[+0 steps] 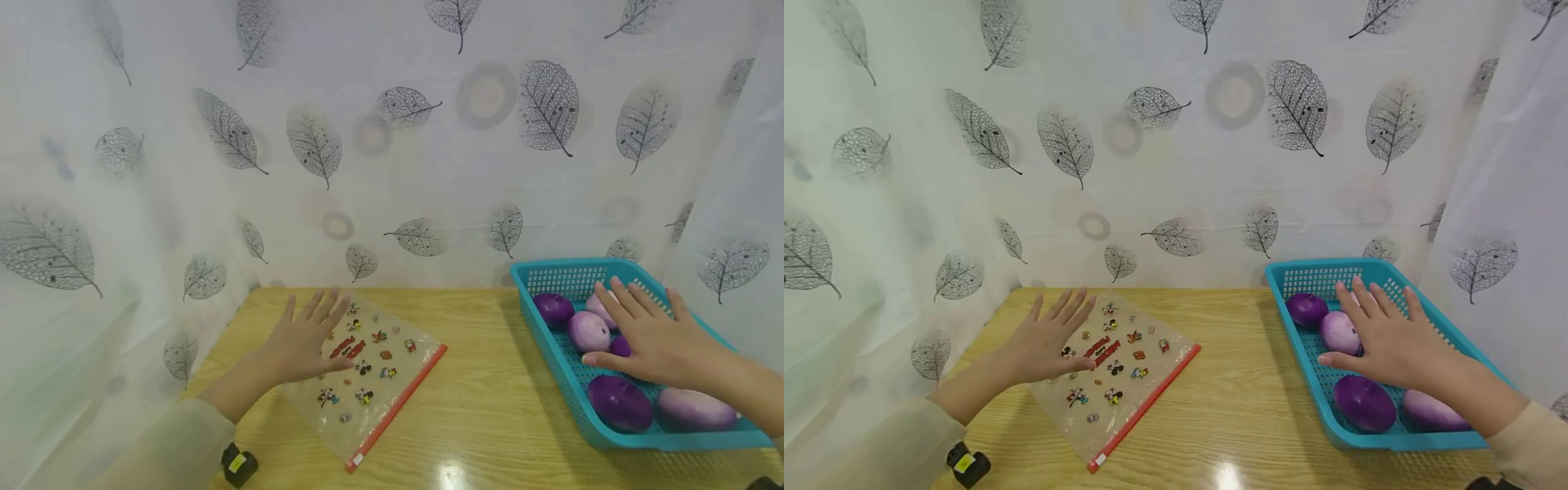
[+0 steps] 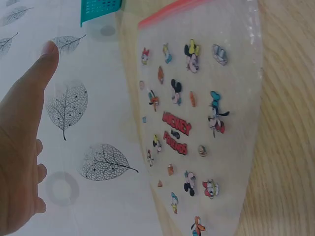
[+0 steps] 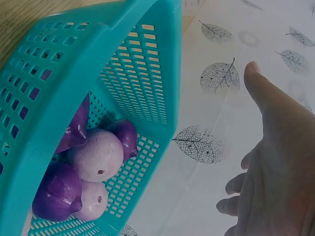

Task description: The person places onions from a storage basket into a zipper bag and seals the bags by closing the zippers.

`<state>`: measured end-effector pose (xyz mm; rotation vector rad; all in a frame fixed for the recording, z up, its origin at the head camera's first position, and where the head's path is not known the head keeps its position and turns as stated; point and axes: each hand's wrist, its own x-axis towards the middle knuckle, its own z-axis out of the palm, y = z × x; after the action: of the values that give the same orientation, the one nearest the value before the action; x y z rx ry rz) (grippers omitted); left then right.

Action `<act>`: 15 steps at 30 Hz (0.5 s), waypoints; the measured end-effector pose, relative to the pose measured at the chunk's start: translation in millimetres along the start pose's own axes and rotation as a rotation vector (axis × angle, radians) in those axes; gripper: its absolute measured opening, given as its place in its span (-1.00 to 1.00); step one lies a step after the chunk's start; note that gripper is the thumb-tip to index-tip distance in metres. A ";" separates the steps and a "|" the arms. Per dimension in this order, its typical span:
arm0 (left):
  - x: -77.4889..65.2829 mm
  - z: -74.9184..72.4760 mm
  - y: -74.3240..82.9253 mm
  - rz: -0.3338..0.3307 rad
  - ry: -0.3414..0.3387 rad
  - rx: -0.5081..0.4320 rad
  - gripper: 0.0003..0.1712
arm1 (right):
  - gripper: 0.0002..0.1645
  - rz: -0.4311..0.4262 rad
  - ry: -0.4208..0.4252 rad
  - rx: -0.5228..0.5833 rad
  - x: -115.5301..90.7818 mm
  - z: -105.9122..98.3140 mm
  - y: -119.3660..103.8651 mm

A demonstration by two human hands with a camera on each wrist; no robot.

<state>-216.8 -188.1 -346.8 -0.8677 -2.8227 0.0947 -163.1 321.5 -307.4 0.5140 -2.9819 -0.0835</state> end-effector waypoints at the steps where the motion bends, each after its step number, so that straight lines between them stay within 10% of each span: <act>1: -0.4 0.6 0.0 -0.001 -0.002 0.004 0.17 | 0.32 -0.001 0.000 -0.003 0.1 0.5 -0.1; 15: 0.8 9.8 9.9 0.031 -0.038 0.007 0.12 | 0.31 0.004 -0.001 -0.011 -6.5 11.7 0.9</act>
<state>-213.9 -179.5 -357.4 -0.9173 -2.8427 0.1258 -158.7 324.9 -319.6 0.5074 -2.9815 -0.0991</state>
